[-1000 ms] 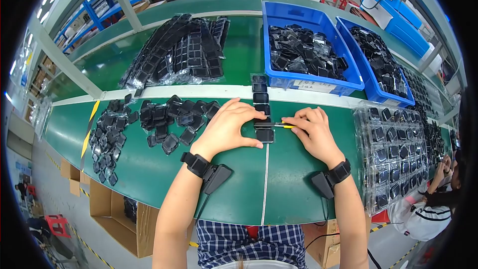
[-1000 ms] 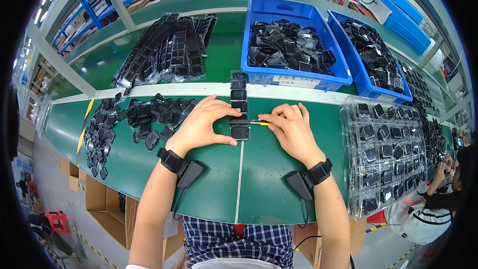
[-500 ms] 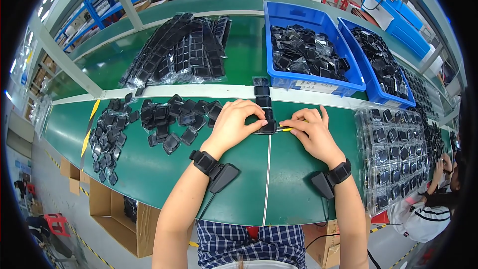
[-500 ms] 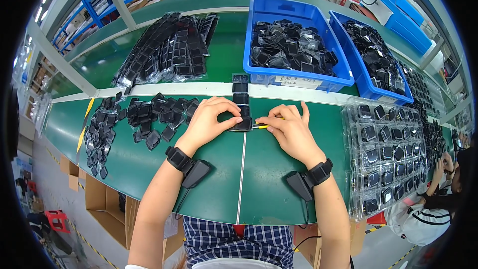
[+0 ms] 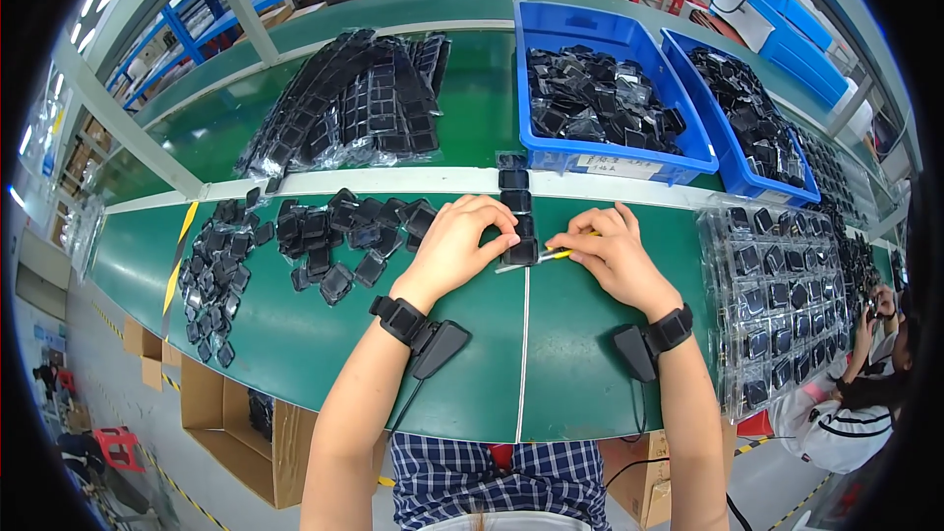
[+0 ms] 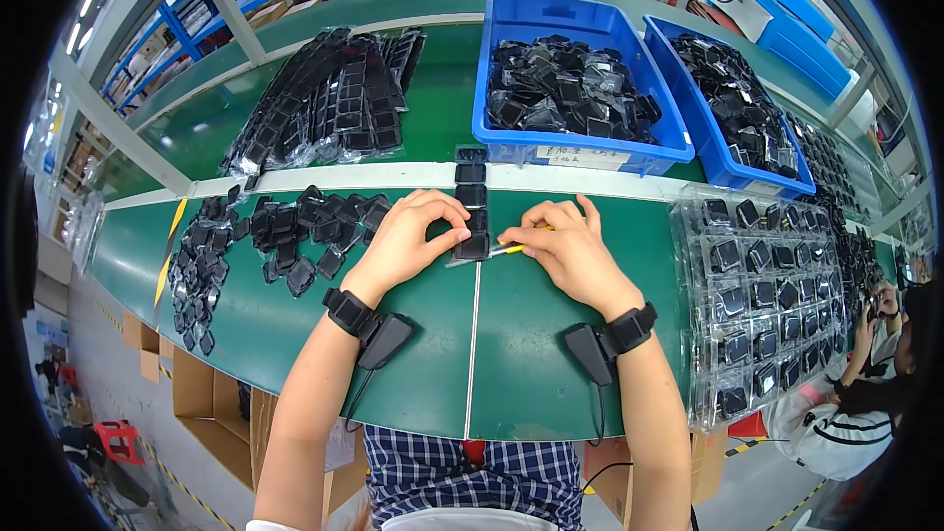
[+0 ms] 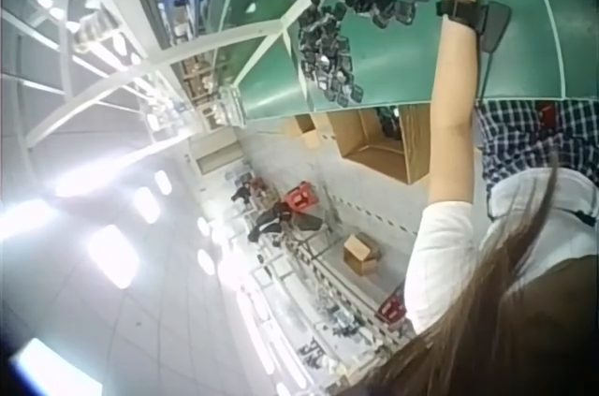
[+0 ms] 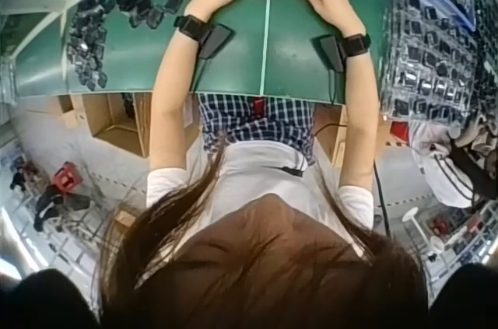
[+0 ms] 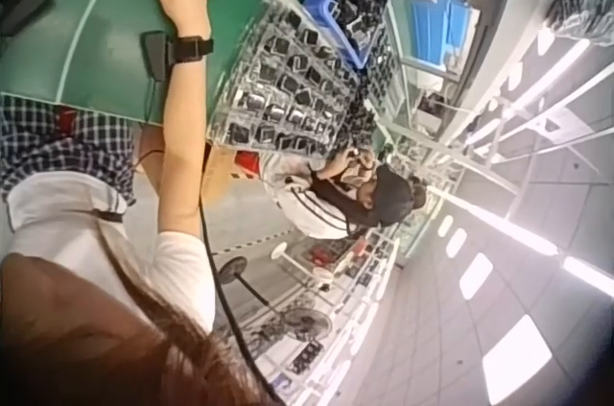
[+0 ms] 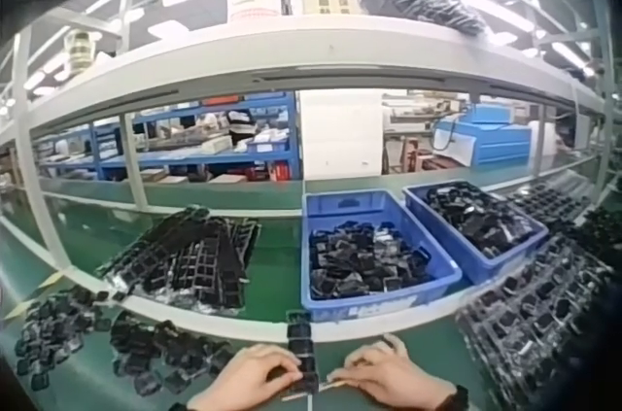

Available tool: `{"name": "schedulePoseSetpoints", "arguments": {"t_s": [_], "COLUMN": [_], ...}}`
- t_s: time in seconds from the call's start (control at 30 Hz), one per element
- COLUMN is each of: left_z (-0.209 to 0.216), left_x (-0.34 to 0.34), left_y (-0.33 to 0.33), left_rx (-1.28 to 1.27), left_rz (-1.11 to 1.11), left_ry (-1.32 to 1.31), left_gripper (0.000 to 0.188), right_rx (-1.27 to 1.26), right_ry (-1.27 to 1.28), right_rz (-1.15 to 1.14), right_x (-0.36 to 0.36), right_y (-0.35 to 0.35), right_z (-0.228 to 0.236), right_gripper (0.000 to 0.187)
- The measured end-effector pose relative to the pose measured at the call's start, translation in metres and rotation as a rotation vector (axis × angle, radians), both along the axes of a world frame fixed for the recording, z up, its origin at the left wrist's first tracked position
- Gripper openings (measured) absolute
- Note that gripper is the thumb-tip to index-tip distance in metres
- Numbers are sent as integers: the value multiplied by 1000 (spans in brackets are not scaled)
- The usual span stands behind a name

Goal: The person separates watch screens from a plastic strip using shears and places them on the table. After finishing a strip, they pull a new one from a pile and repeat the process.

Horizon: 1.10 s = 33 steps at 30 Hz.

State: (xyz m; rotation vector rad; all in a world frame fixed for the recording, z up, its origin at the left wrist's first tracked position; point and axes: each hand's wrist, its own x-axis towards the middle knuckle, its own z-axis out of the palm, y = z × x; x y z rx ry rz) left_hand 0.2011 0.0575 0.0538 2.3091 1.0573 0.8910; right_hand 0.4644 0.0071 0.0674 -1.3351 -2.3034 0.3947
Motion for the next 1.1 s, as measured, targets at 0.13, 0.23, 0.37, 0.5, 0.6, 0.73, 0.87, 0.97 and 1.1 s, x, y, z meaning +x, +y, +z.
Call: {"name": "schedulePoseSetpoints", "arguments": {"t_s": [0.13, 0.23, 0.37, 0.5, 0.6, 0.73, 0.87, 0.97, 1.1], "left_z": [1, 4, 7, 9, 16, 19, 19, 5, 0], "left_x": [-7, -18, -34, -28, -15, -13, -14, -12, -6], "left_y": [1, 4, 6, -5, -15, -13, -8, 0, 3], "left_rx": [-16, 17, 170, 293, 256, 111, -27, -9, 112], "left_rz": [2, 70, 224, 142, -17, -58, -49, -53, -38], "left_ry": [-10, 0, 50, 95, 151, 227, 143, 10, -1], "left_gripper": [11, 12, 22, 39, 51, 54, 39, 24, 15], "right_rx": [-73, -44, 57, 92, 119, 54, 3, -2, -6], "right_ry": [-7, 13, 43, 15, -3, 21, -6, 6, -1], "right_rz": [-14, -80, -161, -169, -157, -103, -41, -23, -38], "right_x": [24, 31, 28, 17, 9, 2, 1, 2, 1], "right_y": [-9, -10, -6, -6, -6, -5, -7, -7, -8], "right_z": [9, 8, 1, -4, -7, -6, 1, 0, -1], "right_gripper": [31, 30, 28, 30, 32, 32, 32, 32, 32]}}
